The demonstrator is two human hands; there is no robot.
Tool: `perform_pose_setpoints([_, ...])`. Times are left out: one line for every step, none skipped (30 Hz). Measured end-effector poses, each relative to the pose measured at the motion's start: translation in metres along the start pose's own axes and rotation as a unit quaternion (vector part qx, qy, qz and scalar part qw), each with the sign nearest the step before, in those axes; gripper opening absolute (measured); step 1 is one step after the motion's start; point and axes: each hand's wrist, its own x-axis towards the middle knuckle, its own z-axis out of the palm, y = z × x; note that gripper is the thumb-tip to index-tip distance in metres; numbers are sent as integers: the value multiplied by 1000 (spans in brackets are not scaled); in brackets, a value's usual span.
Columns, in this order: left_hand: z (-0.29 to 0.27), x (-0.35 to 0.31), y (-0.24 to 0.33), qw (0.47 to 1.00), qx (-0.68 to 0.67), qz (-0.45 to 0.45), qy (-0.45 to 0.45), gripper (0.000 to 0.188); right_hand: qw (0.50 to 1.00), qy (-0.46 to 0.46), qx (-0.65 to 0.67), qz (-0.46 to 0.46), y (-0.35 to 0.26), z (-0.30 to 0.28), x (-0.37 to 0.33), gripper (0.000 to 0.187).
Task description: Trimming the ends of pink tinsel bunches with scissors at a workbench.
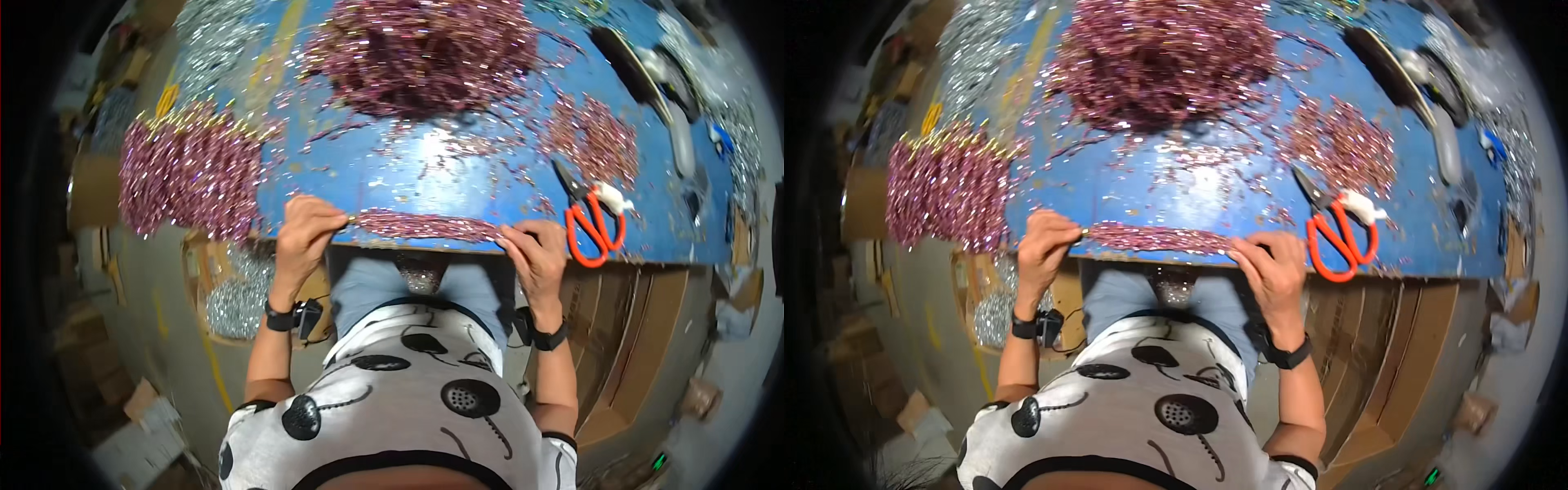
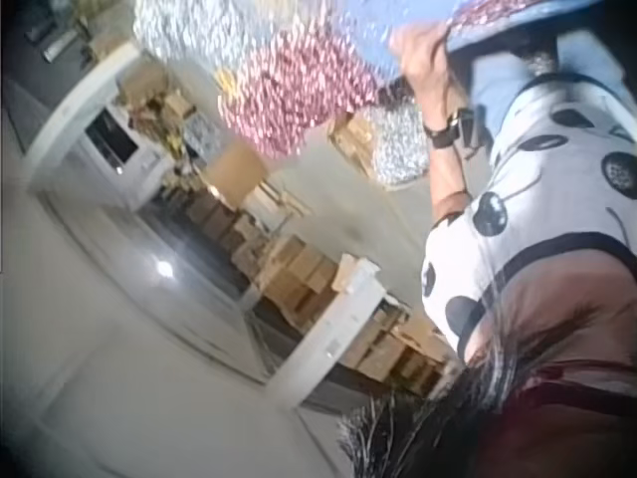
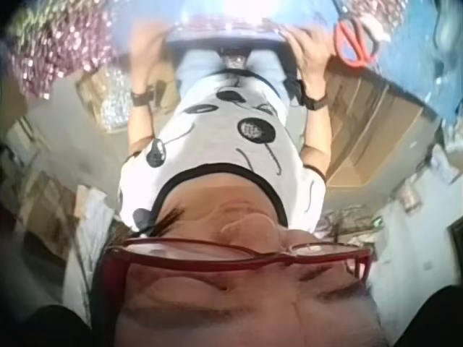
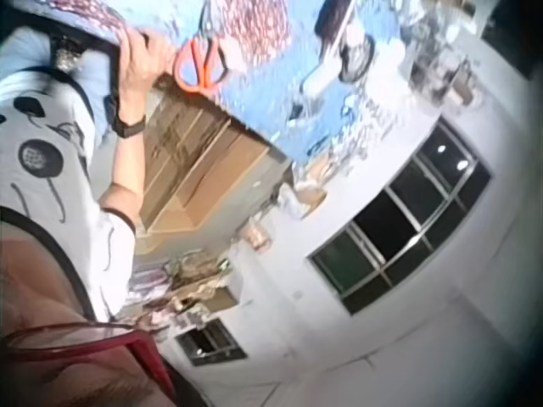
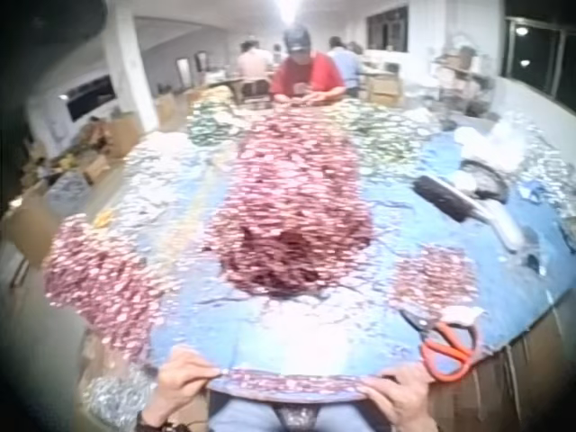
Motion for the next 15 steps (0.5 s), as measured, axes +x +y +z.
perform_pose_setpoints([-10, -1, -6, 1000, 18, 2, 2, 16, 1000, 12, 8, 5, -9, 6, 2, 17])
perform_pose_setpoints([-18, 0, -12, 999, 37, 5, 5, 16, 1000, 22, -8, 7, -19, 11, 3, 17])
perform_pose_setpoints([-5, -2, -7, 1000, 28, 4, 8, 16, 1000, 17, -16, 6, -9, 0, 0, 17])
perform_pose_setpoints([8, -3, -1, 999, 31, -4, 16, 16, 1000, 19, -25, 3, 1, -10, -3, 18])
perform_pose_setpoints([21, -3, 6, 999, 36, -13, 24, 17, 999, 21, -32, -1, 11, -21, -5, 18])
perform_pose_setpoints([20, -1, 6, 999, 32, -15, 24, 18, 999, 32, -37, 8, 11, -23, -7, 17])
perform_pose_setpoints([17, 1, 6, 999, 33, -10, 20, 18, 999, 37, -37, 12, 11, -24, -8, 17])
perform_pose_setpoints([14, 2, 4, 999, 36, -9, 15, 18, 997, 58, -43, 24, 11, -24, -10, 17])
perform_pose_setpoints([14, 2, 5, 999, 38, -10, 13, 18, 995, 76, -51, 33, 11, -26, -11, 17])
perform_pose_setpoints([14, 2, 5, 999, 38, -8, 13, 18, 995, 79, -50, 33, 10, -27, -12, 17])
perform_pose_setpoints([13, 2, 6, 999, 41, -10, 10, 18, 995, 80, -50, 33, 9, -27, -12, 17])
perform_pose_setpoints([12, 2, 6, 999, 43, -12, 7, 19, 996, 67, -35, 42, 7, -25, -11, 17])
perform_pose_setpoints([12, 3, 7, 999, 42, -10, 7, 19, 997, 55, -20, 50, 6, -24, -10, 17])
perform_pose_setpoints([12, 3, 7, 999, 45, -14, 2, 19, 997, 56, -21, 50, 4, -23, -7, 17])
perform_pose_setpoints([10, 3, 7, 999, 49, -18, -3, 18, 997, 42, -20, 55, 3, -21, -1, 17])
